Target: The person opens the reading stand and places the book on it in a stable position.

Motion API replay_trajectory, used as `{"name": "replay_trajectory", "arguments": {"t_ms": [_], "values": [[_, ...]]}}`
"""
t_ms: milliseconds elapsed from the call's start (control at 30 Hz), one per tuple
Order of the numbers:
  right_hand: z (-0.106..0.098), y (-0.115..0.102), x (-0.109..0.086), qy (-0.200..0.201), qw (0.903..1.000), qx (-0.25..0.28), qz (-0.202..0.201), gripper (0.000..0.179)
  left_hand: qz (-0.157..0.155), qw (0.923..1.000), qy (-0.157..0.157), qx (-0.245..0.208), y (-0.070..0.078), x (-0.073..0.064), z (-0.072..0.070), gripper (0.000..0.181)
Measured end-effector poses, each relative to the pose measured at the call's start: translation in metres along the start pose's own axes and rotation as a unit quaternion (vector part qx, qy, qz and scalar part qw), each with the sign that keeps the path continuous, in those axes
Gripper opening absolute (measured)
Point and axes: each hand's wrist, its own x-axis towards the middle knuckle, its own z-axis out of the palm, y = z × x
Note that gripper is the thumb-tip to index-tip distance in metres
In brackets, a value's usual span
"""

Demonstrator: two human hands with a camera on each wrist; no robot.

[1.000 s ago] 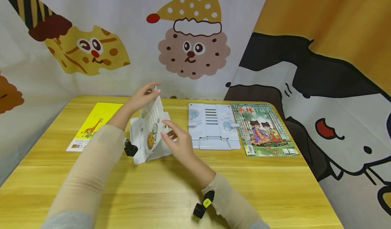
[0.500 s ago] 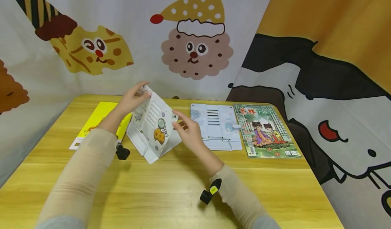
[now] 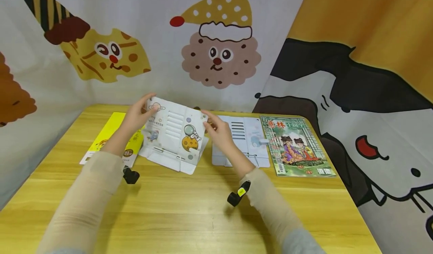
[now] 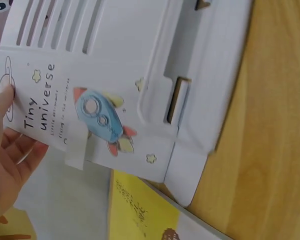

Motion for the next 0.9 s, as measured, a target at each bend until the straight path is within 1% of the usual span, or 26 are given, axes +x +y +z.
{"name": "replay_trajectory", "arguments": {"t_ms": [67,200,367,533,667,800,900], "values": [[-0.003,0.002,0.005,-0.001,0.9999,-0.01,0.005,0.039,-0.003,1.0,0.006,0.0,-0.001,-0.002,0.0,0.057],[-0.007,0.007,0.015,-0.009,0.9993,-0.023,0.029,0.04,-0.002,0.9997,0.024,-0.007,-0.002,-0.005,0.003,0.055],[-0.01,0.014,0.029,-0.015,0.9981,-0.03,0.052,0.04,0.01,0.9987,0.049,-0.014,-0.001,-0.006,0.008,0.054],[-0.012,0.02,0.039,-0.028,0.9961,-0.037,0.075,0.043,0.006,0.9978,0.066,-0.01,0.002,-0.004,0.011,0.054],[-0.012,0.021,0.046,-0.034,0.9944,-0.046,0.089,0.044,0.0,0.9971,0.075,-0.01,0.003,0.0,0.012,0.054],[-0.012,0.021,0.051,-0.033,0.9932,-0.053,0.098,0.044,-0.007,0.9966,0.081,-0.01,0.002,0.004,0.013,0.053],[-0.01,0.021,0.053,-0.031,0.9928,-0.055,0.102,0.044,-0.01,0.9968,0.078,-0.011,0.001,0.003,0.013,0.055]]}}
